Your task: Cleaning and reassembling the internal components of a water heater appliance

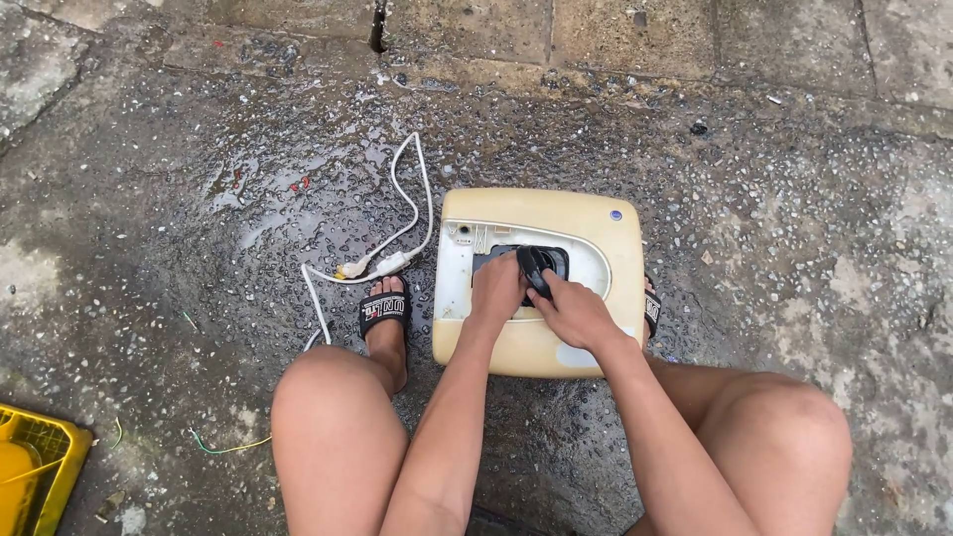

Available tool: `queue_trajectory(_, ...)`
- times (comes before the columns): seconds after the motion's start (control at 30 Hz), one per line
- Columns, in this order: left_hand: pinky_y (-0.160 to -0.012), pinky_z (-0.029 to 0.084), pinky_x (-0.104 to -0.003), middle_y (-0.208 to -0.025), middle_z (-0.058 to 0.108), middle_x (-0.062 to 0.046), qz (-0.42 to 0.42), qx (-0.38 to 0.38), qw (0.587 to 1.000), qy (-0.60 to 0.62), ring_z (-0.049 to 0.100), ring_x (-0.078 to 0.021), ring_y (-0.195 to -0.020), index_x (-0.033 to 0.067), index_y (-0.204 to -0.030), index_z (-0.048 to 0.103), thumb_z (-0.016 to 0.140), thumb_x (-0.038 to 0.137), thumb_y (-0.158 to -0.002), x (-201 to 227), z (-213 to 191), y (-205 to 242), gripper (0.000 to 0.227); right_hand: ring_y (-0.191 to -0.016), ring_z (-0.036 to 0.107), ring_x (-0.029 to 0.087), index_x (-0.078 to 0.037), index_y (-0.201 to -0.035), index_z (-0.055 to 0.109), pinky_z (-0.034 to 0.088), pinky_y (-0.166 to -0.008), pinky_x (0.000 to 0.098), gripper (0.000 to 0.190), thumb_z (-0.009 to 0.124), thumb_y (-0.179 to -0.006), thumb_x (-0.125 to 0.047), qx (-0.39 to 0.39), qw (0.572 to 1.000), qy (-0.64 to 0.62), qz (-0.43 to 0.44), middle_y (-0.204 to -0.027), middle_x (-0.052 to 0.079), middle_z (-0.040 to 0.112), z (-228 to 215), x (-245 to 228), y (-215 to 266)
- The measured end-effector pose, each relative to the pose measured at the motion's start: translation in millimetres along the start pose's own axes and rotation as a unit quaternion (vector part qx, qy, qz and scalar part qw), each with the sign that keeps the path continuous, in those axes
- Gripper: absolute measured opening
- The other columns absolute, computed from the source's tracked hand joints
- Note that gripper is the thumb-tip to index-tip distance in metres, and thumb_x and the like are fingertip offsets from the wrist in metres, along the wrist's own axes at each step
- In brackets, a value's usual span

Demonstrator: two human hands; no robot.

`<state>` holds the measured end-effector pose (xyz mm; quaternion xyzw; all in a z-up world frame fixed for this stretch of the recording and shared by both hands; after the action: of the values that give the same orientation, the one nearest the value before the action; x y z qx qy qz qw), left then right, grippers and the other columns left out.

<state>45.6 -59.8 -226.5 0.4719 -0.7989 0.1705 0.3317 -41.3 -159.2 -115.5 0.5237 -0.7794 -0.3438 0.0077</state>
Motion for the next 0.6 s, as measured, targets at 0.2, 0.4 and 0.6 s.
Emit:
queue_trajectory(0.2,-0.073,0.06,-0.052,-0.077,0.067,-0.009,0.02,-0.024,1.0,0.0,0.072,-0.0374,-0.079,0.0105,-0.089,0.069,0.067,0.017,-0.092,3.3,-6.7,-2.2,0.007,-0.114,0.07,0.043,0.002,-0.135,0.061,0.053,-0.097,0.0557,0.06,0.041,-0.104,-0.045,-0.049,0.998,0.018,0.032,-0.113,0.027,0.073,-8.6,-2.8,2.7)
queue_trajectory(0.4,-0.076,0.06,-0.047,-0.077,0.069,-0.007,0.0,-0.04,0.999,0.001,0.072,-0.0312,-0.079,0.0109,-0.088,0.072,0.068,0.015,-0.091,2.6,-9.5,-1.1,0.006,-0.094,0.076,0.036,-0.006,-0.115,0.066,0.059,-0.08,0.0487,0.047,0.042,-0.104,-0.045,0.037,0.987,0.149,0.044,-0.091,0.02,0.075,14.2,6.8,-19.5)
queue_trajectory(0.6,-0.073,0.06,-0.048,-0.073,0.068,-0.008,-0.005,-0.026,1.0,-0.01,0.072,-0.0336,-0.077,0.0109,-0.083,0.07,0.069,0.012,-0.089,14.8,-20.9,-0.5,0.006,-0.082,0.077,0.032,-0.008,-0.104,0.064,0.06,-0.074,0.0429,0.029,0.047,-0.104,-0.032,0.076,0.981,0.176,0.04,-0.08,0.016,0.073,4.4,-8.5,-10.6)
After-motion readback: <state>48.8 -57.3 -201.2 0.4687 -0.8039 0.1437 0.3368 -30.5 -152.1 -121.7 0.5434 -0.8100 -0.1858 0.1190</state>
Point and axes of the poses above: each hand's wrist, its own y-axis away from the middle knuckle, its own z-axis out of the palm, x = y × z, the point moved 3 cm from there along -y, towards the middle knuckle
